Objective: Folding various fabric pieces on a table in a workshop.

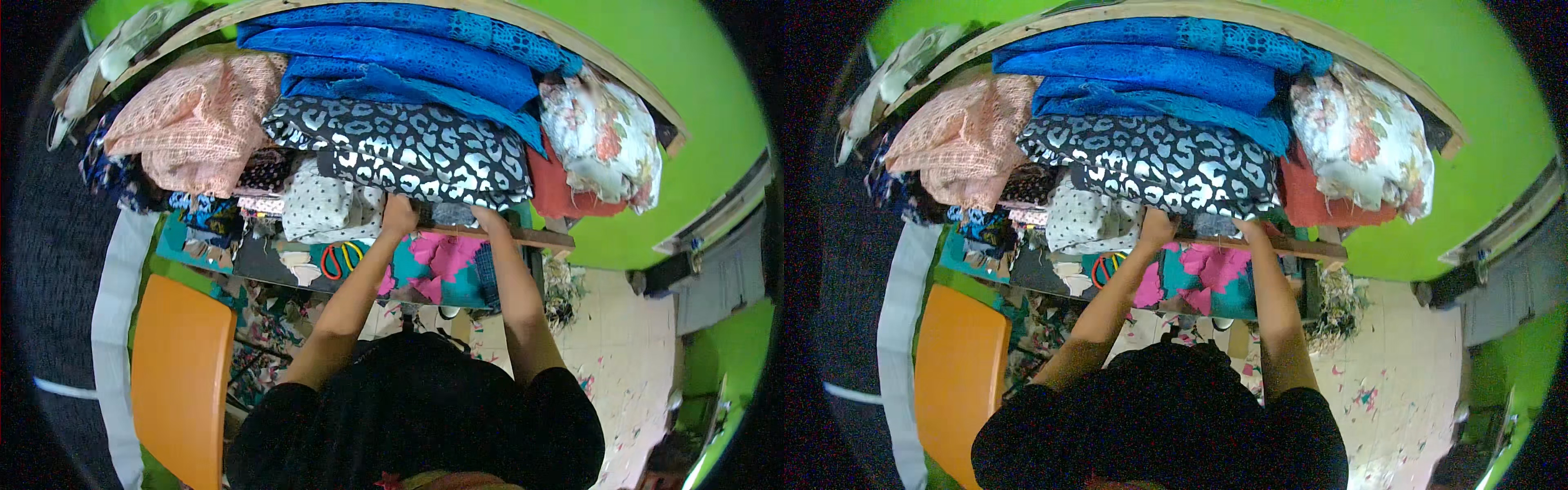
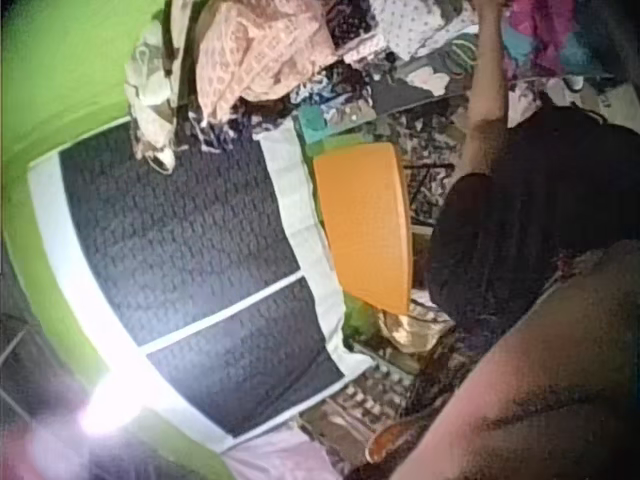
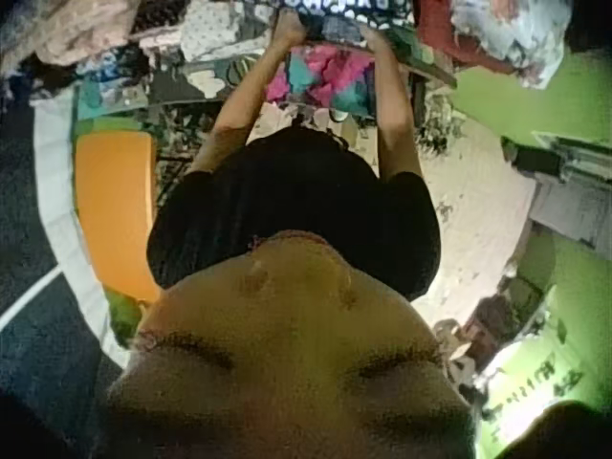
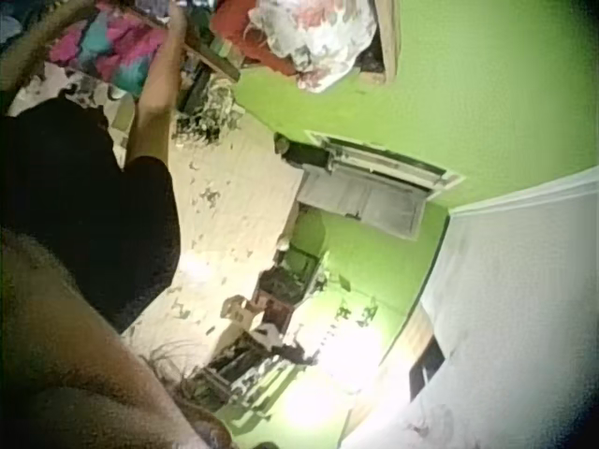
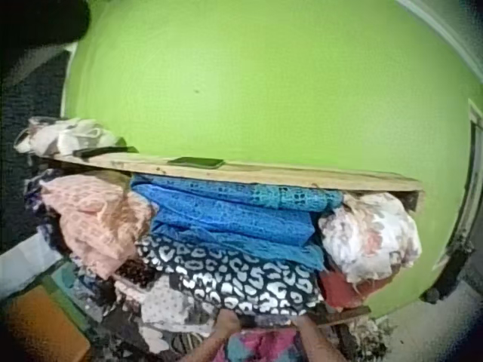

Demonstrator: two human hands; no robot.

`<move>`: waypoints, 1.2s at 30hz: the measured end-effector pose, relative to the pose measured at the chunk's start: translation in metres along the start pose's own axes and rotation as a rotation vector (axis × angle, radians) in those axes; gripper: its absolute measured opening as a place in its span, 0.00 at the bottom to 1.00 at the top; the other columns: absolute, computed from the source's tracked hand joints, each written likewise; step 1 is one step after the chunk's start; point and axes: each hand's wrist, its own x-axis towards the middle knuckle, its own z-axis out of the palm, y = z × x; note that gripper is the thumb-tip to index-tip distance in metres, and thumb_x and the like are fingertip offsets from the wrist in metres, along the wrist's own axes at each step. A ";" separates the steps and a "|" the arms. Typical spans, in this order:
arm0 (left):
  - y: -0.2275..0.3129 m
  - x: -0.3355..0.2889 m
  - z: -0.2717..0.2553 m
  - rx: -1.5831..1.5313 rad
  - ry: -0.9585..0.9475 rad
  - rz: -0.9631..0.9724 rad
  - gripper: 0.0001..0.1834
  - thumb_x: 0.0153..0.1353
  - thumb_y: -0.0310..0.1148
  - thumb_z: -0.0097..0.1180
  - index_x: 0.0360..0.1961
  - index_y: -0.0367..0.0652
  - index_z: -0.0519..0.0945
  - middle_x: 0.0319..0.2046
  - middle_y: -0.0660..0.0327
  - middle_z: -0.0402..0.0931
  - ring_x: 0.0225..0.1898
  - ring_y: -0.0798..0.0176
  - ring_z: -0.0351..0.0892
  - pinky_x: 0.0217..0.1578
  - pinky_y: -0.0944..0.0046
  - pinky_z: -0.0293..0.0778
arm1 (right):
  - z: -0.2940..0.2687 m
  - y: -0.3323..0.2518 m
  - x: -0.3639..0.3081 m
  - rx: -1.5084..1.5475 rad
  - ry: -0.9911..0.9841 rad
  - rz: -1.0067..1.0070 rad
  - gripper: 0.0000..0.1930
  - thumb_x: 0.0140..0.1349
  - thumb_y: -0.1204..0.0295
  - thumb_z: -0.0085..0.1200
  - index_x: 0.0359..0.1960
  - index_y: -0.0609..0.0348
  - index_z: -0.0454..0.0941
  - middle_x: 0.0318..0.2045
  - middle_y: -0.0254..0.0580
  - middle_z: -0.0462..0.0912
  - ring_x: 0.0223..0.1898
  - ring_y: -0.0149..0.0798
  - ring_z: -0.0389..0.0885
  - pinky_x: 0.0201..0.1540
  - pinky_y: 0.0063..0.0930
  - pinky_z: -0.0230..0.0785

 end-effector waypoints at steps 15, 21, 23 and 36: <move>0.063 -0.085 -0.077 -0.117 -0.402 -0.108 0.27 0.44 0.39 0.56 0.47 0.39 0.68 0.50 0.42 0.59 0.53 0.44 0.57 0.50 0.54 0.60 | 0.026 -0.053 -0.133 0.099 0.733 -0.404 0.23 0.47 0.69 0.52 0.45 0.66 0.63 0.43 0.60 0.65 0.47 0.56 0.61 0.48 0.43 0.52; 0.021 -0.225 -0.189 -0.602 -0.439 -0.692 0.23 0.50 0.37 0.55 0.46 0.37 0.68 0.42 0.53 0.70 0.44 0.61 0.69 0.44 0.63 0.65 | 0.154 -0.072 -0.248 0.132 0.351 -0.839 0.18 0.44 0.72 0.53 0.38 0.61 0.65 0.42 0.52 0.61 0.47 0.52 0.58 0.50 0.45 0.47; 0.018 -0.285 -0.246 -0.382 -0.263 -0.837 0.20 0.51 0.37 0.55 0.43 0.38 0.69 0.39 0.56 0.71 0.42 0.64 0.69 0.42 0.65 0.66 | 0.194 -0.099 -0.296 0.300 0.090 -0.918 0.15 0.43 0.74 0.52 0.36 0.59 0.67 0.41 0.50 0.62 0.46 0.51 0.58 0.49 0.44 0.48; 0.184 -0.665 -0.487 0.399 1.300 -1.535 0.18 0.53 0.42 0.51 0.33 0.35 0.73 0.29 0.57 0.74 0.33 0.65 0.72 0.36 0.67 0.67 | 0.357 -0.202 -0.597 0.344 -1.481 -1.363 0.04 0.50 0.78 0.46 0.28 0.64 0.71 0.27 0.42 0.73 0.29 0.35 0.73 0.33 0.24 0.66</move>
